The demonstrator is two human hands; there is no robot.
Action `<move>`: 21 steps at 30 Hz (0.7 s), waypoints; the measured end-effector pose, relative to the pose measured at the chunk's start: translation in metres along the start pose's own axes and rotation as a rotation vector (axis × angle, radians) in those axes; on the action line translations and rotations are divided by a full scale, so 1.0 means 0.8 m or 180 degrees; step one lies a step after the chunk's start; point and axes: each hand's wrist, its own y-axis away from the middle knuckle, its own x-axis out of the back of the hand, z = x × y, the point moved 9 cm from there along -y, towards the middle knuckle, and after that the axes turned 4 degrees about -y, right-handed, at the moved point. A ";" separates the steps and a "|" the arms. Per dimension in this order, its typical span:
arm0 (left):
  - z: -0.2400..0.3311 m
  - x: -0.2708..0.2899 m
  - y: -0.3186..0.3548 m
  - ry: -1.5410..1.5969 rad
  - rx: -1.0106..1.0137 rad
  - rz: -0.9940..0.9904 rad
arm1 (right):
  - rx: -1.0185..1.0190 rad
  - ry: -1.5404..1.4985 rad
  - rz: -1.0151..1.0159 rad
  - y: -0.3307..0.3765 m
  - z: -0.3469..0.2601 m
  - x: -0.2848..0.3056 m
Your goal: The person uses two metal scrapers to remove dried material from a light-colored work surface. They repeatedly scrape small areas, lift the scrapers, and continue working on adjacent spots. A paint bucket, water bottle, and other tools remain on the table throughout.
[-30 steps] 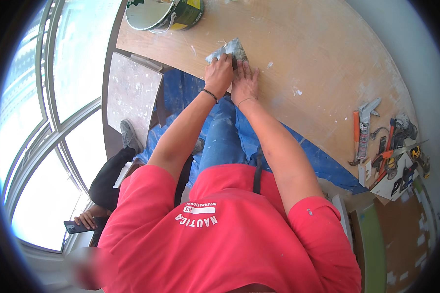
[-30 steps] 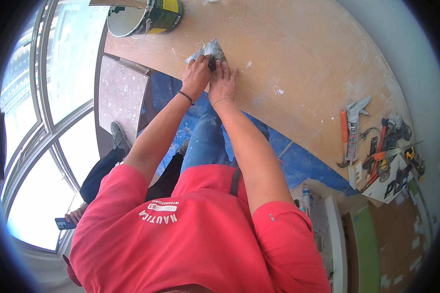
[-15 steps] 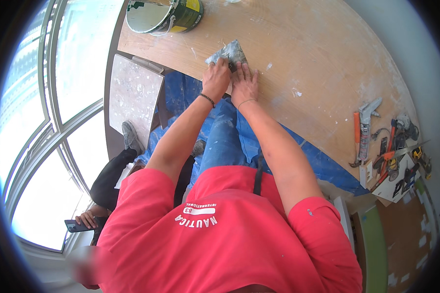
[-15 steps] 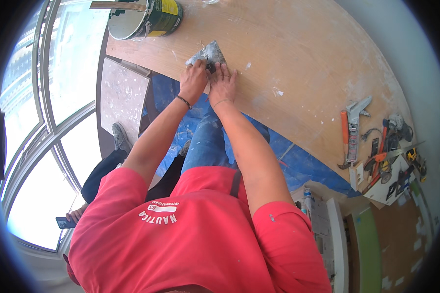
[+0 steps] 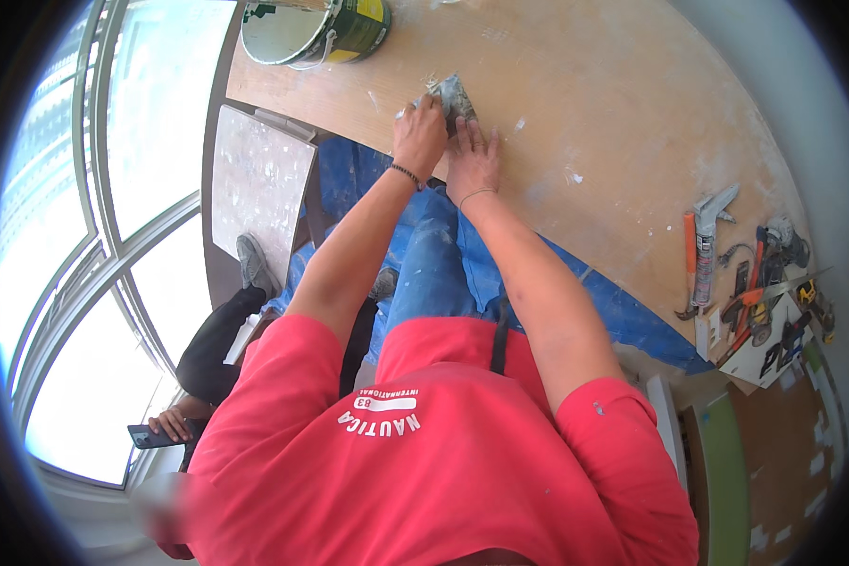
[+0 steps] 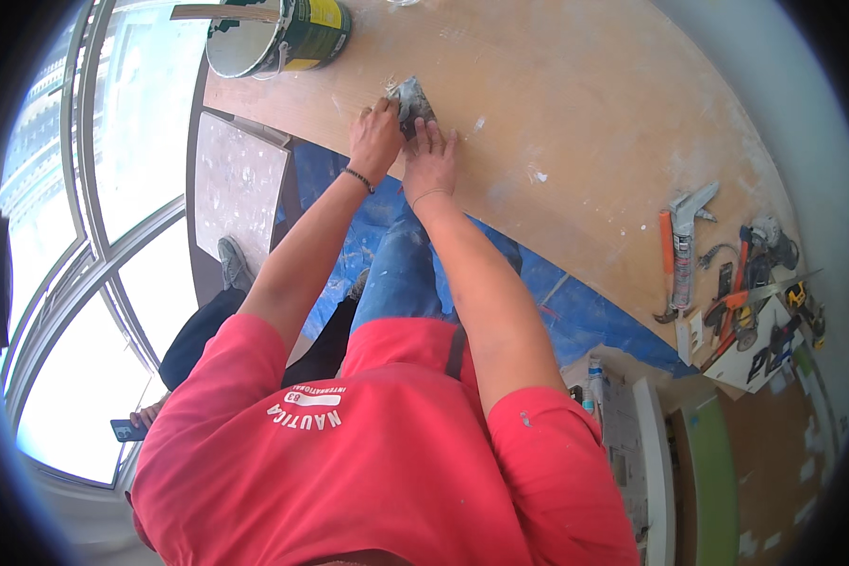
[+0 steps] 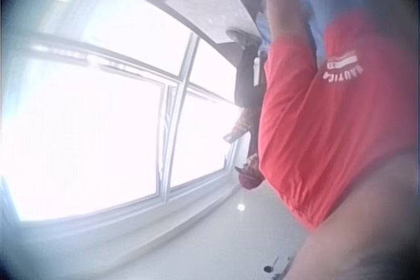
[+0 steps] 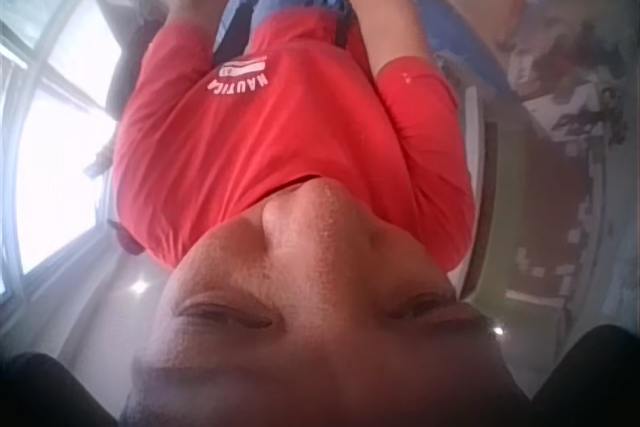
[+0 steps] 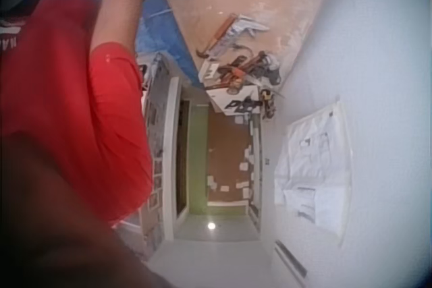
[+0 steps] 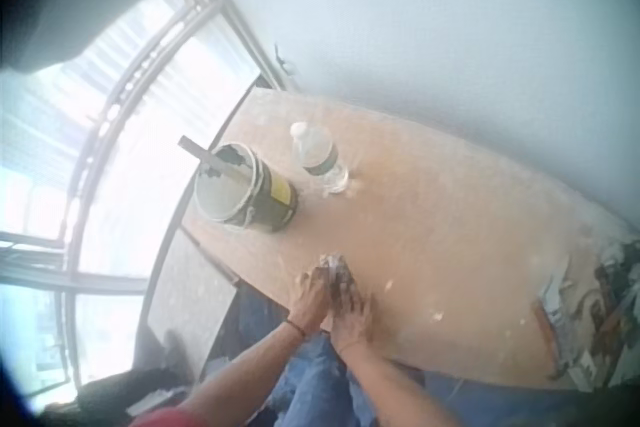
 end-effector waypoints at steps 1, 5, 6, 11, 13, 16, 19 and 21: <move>-0.001 0.000 -0.003 0.0048 0.0025 -0.0009 | -0.0013 0.0019 0.0029 0.001 0.000 0.002; 0.002 0.018 -0.013 -0.0186 -0.0076 0.0256 | 0.0015 -0.0108 -0.0009 0.007 -0.001 0.008; 0.000 0.008 -0.013 -0.0163 -0.0032 -0.0107 | 0.0013 0.0042 -0.0103 0.008 -0.002 0.005; 0.007 -0.002 0.031 -0.0132 0.0048 -0.0421 | -0.0027 0.0253 -0.0177 0.003 0.000 0.000; 0.009 -0.014 0.042 -0.0119 0.0053 -0.0562 | -0.0050 0.0236 -0.0019 0.000 0.000 0.002; 0.021 0.004 0.041 -0.0097 -0.0293 0.0289 | -0.0021 0.0160 -0.0084 0.002 0.000 -0.004; 0.011 -0.016 0.035 -0.0135 -0.0086 -0.0178 | 0.0019 0.0211 -0.0084 0.004 0.002 -0.004; 0.012 -0.013 0.030 -0.0119 -0.0104 -0.0147 | 0.0061 0.0127 0.0004 0.005 0.003 0.001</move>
